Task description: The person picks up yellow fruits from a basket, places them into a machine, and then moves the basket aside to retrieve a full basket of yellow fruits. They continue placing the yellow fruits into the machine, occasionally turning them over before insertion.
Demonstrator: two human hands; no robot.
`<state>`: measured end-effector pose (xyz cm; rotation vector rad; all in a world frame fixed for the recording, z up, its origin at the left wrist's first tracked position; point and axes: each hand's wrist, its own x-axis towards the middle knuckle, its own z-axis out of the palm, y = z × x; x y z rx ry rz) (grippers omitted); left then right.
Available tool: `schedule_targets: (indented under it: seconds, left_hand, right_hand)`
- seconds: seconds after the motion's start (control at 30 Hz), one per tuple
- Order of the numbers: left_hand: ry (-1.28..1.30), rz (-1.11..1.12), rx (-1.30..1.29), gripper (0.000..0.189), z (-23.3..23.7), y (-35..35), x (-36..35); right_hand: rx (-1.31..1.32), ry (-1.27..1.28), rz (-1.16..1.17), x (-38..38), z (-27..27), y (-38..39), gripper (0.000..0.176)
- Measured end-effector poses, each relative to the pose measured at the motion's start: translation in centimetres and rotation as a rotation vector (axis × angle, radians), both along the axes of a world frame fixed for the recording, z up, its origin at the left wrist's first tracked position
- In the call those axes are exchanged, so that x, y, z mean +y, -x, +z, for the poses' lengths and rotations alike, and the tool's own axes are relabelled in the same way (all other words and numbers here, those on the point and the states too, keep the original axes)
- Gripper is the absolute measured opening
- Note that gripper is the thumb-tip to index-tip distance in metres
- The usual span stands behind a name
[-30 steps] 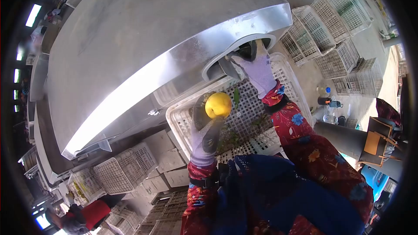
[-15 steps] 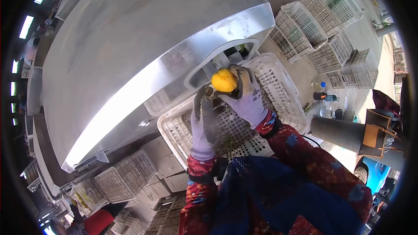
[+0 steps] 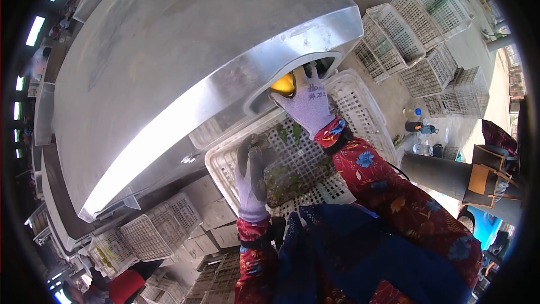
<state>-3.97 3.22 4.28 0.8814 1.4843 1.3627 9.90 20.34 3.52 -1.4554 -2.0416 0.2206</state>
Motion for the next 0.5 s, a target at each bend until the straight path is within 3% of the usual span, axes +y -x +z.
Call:
schedule_targets:
  seconds: [0.2,0.3,0.37,0.43,0.47,0.5]
  left_hand:
    - [0.117,0.046,-0.148,0.046,-0.9,0.3,-2.3]
    - [0.175,0.059,-0.112,0.044,-0.9,1.2,-4.4]
    - [0.219,0.188,-0.08,0.043,-0.1,2.3,-6.3]
    - [0.212,0.311,0.363,0.048,-2.4,4.3,-10.0]
    - [0.273,0.297,0.702,0.055,-2.7,5.3,-11.8]
    - [0.455,0.268,0.866,0.063,-1.1,5.2,-12.9]
  right_hand:
    - [0.09,-0.1,0.029,1.6,1.0,0.8,0.08]
    - [0.278,0.312,0.116,2.0,3.5,-0.2,0.079]
    - [0.356,0.281,0.059,-0.7,4.2,-2.6,0.071]
    - [0.426,0.377,0.113,-3.3,2.8,-8.1,0.071]
    - [0.309,0.279,0.046,-4.7,1.2,-11.4,0.071]
    - [0.193,0.179,-0.024,-5.9,-0.4,-14.8,0.071]
